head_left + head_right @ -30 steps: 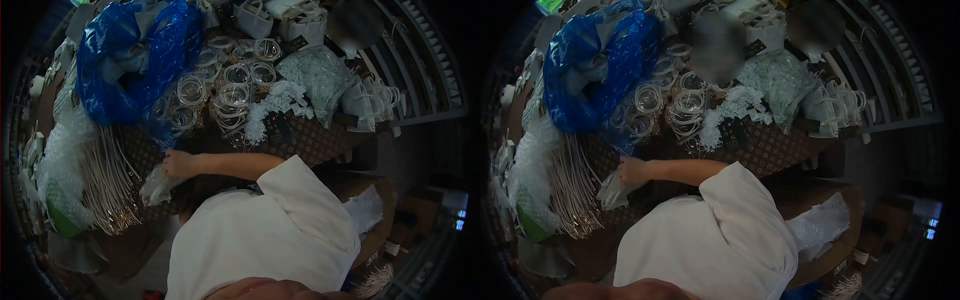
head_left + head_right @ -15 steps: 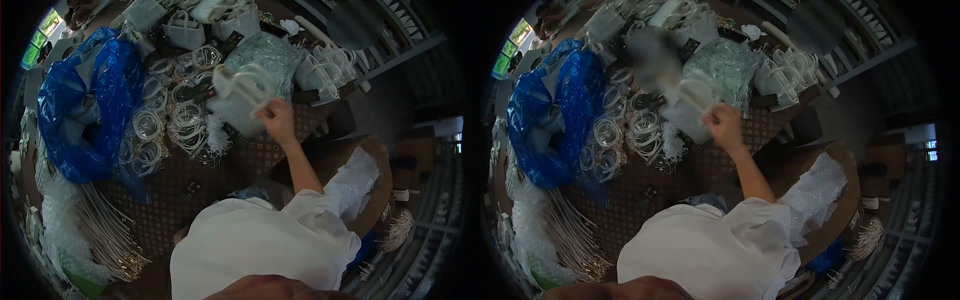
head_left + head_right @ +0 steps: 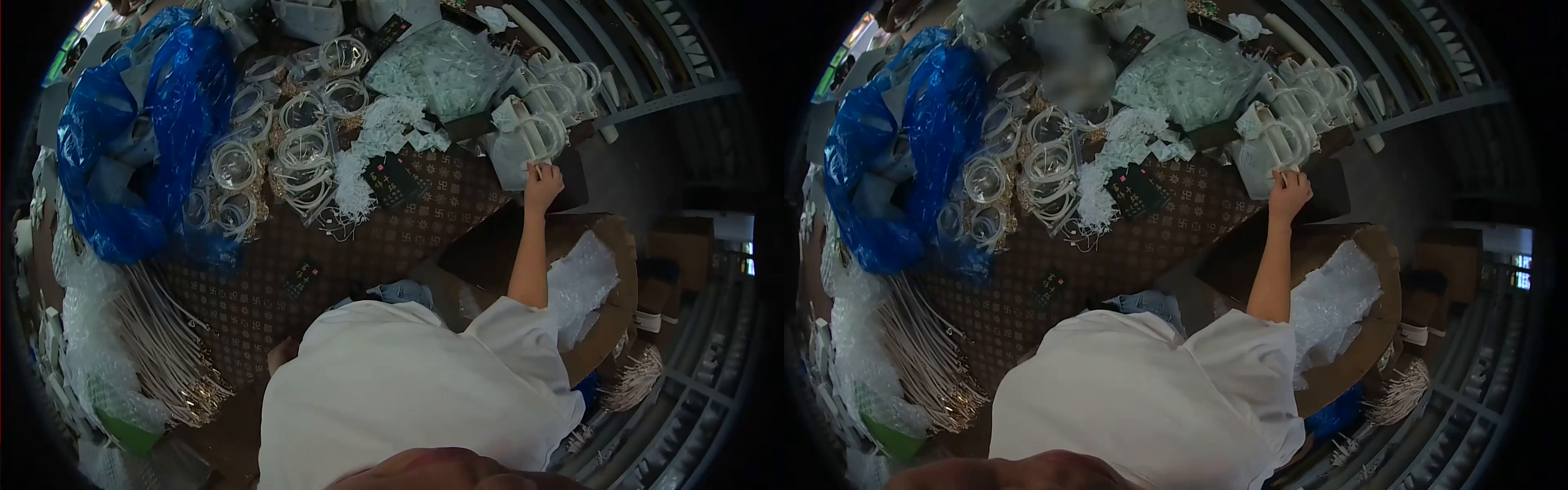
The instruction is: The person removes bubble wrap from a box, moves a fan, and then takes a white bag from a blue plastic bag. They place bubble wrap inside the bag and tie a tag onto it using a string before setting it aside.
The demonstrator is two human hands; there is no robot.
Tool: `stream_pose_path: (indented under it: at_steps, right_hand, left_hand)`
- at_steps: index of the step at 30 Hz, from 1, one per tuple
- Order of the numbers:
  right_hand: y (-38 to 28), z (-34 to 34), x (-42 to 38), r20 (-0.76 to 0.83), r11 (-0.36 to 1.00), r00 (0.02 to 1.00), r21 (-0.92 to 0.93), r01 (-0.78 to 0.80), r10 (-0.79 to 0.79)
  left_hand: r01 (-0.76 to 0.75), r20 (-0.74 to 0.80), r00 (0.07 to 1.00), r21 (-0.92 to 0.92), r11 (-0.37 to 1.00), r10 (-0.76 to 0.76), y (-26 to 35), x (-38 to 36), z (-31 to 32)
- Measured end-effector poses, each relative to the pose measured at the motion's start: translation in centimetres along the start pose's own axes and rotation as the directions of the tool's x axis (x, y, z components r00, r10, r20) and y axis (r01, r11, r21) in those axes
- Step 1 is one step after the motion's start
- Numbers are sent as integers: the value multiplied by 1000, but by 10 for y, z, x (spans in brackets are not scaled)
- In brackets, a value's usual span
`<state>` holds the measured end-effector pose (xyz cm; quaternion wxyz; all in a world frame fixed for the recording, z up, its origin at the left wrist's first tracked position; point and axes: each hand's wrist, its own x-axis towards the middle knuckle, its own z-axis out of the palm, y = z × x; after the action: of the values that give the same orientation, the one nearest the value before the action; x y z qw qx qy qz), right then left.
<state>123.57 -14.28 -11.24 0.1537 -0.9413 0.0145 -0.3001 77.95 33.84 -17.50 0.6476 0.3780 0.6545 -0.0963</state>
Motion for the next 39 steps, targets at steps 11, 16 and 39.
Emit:
stream_pose_path:
  at_steps: [11, 16, 39]
  right_hand:
    - [-113, 22, -47, -250, 986, 955, 17, 166, -157]
    - [-208, 63, -108, 223, 910, 885, 178, 376, -409]
    - [-269, 62, -127, 868, 970, 437, 236, 57, -237]
  left_hand:
    - [-227, -78, 969, 115, 967, 236, -4, -37, 23]
    - [-637, 21, 510, 681, 361, 860, 5, -35, 53]
    - [-711, 254, 413, 690, 136, 875, 87, 0, 123]
